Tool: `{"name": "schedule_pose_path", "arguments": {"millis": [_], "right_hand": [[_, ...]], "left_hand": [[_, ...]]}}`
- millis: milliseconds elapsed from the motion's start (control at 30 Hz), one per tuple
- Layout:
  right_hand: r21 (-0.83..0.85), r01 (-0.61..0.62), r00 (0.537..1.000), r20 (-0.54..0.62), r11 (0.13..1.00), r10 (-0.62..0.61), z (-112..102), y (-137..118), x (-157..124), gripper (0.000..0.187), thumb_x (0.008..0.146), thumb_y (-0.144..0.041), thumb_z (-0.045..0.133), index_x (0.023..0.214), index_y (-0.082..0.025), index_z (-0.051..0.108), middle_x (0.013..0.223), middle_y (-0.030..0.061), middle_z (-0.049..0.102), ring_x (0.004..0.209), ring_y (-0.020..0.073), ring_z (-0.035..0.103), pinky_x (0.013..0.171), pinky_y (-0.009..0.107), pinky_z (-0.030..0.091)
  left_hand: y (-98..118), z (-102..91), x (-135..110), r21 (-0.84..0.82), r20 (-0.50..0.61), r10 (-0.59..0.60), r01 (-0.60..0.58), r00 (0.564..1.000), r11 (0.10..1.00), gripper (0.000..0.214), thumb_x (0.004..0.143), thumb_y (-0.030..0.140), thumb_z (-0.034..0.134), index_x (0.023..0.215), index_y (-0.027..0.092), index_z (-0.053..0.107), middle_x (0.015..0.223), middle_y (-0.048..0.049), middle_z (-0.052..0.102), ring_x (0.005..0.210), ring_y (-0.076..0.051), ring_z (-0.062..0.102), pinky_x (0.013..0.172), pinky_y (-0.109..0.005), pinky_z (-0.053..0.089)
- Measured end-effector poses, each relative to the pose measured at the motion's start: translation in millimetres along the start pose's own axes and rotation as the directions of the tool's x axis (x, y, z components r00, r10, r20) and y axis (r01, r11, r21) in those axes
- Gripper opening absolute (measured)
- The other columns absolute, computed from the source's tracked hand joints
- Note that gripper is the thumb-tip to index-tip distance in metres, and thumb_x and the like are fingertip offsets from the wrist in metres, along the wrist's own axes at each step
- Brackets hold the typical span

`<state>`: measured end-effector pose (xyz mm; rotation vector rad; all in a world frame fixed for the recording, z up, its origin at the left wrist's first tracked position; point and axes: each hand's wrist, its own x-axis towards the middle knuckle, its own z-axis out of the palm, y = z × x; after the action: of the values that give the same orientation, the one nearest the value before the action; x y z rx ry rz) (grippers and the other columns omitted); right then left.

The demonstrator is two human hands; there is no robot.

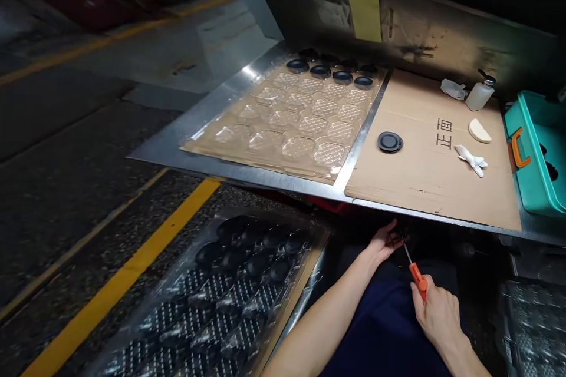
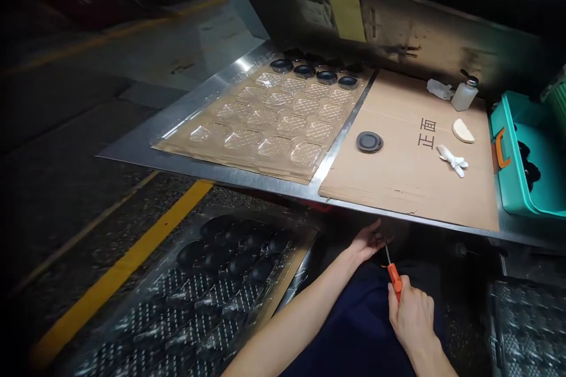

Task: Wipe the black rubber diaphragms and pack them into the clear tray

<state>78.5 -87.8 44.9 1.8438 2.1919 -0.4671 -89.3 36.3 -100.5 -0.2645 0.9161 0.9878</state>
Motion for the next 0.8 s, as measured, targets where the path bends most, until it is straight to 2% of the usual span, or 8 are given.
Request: {"name": "schedule_pose_path", "arguments": {"millis": [233,333,400,500,600,667,733,800], "right_hand": [[-0.008,-0.063,0.995,0.074,0.998,0.063,-16.7,-0.8,-4.2,0.03,0.107,-0.042,0.034,0.109,-0.024,0.057,0.07,0.0038,0.073,0.066,0.027,0.074,0.053,0.027,0.028],[0.002,-0.095,0.992,0.082,0.995,0.095,-19.9,-0.3,-5.2,0.031,0.107,-0.042,0.033,0.108,-0.023,0.057,0.071,0.0048,0.073,0.067,0.0272,0.074,0.054,0.028,0.029],[0.01,-0.102,0.992,0.079,0.995,0.101,-19.8,-1.0,-4.0,0.031,0.107,-0.042,0.033,0.107,-0.022,0.056,0.072,0.0052,0.073,0.068,0.0273,0.074,0.054,0.028,0.03],[0.014,-0.111,0.991,0.077,0.994,0.11,-18.1,-2.9,-0.4,0.032,0.107,-0.043,0.031,0.106,-0.022,0.056,0.072,0.0054,0.073,0.069,0.0283,0.074,0.055,0.029,0.031],[0.014,-0.124,0.989,0.085,0.992,0.123,-15.5,-4.0,2.0,0.032,0.107,-0.043,0.031,0.105,-0.022,0.055,0.074,0.0056,0.073,0.07,0.0291,0.074,0.056,0.028,0.032],[0.02,-0.12,0.989,0.094,0.993,0.118,-13.1,-3.9,1.8,0.032,0.107,-0.043,0.031,0.105,-0.022,0.055,0.074,0.0054,0.073,0.07,0.0288,0.074,0.056,0.028,0.032],[0.031,-0.107,0.989,0.101,0.994,0.104,-9.8,-3.7,1.0,0.032,0.107,-0.044,0.031,0.103,-0.022,0.055,0.074,0.0052,0.073,0.07,0.0287,0.074,0.057,0.028,0.033],[0.037,-0.097,0.99,0.103,0.995,0.093,-6.1,-3.7,0.3,0.032,0.107,-0.043,0.032,0.102,-0.022,0.055,0.075,0.0053,0.074,0.071,0.0289,0.074,0.057,0.028,0.034]], "left_hand": [[-6.1,-4.6,1.9,0.168,0.079,0.242,-0.252,0.967,0.953,0.06,0.06,0.013,0.092,0.112,0.021,0.063,0.116,-0.0074,0.071,0.089,-0.02,0.072,0.087,-0.044,0.06],[-10.7,-5.4,0.4,0.452,0.256,0.466,-0.531,0.847,0.716,0.06,0.058,0.013,0.091,0.112,0.02,0.067,0.119,-0.008,0.071,0.109,-0.023,0.067,0.101,-0.04,0.052],[-14.0,-5.7,-3.1,0.582,0.375,0.505,-0.621,0.777,0.525,0.057,0.062,0.015,0.088,0.116,0.02,0.068,0.117,-0.0081,0.072,0.113,-0.024,0.066,0.104,-0.039,0.049],[-18.6,-5.7,-9.0,0.66,0.433,0.481,-0.632,0.762,0.407,0.056,0.068,0.017,0.083,0.121,0.022,0.067,0.116,-0.0068,0.072,0.11,-0.023,0.067,0.102,-0.037,0.05],[-19.8,-6.0,-9.1,0.627,0.377,0.494,-0.608,0.783,0.486,0.054,0.066,0.019,0.086,0.117,0.022,0.068,0.117,-0.0071,0.071,0.111,-0.023,0.066,0.102,-0.036,0.05],[-16.6,-6.5,-5.3,0.524,0.222,0.453,-0.498,0.863,0.691,0.054,0.066,0.024,0.089,0.115,0.023,0.066,0.118,-0.0071,0.07,0.105,-0.022,0.068,0.096,-0.036,0.055],[-9.9,-7.4,-0.9,0.381,0.078,0.308,-0.314,0.948,0.87,0.052,0.07,0.032,0.088,0.115,0.023,0.062,0.114,-0.0082,0.07,0.091,-0.022,0.072,0.083,-0.038,0.059],[-1.2,-8.2,1.7,0.298,0.03,0.157,-0.159,0.987,0.941,0.046,0.079,0.04,0.081,0.113,0.019,0.059,0.107,-0.0118,0.072,0.082,-0.024,0.073,0.075,-0.041,0.061]]}}
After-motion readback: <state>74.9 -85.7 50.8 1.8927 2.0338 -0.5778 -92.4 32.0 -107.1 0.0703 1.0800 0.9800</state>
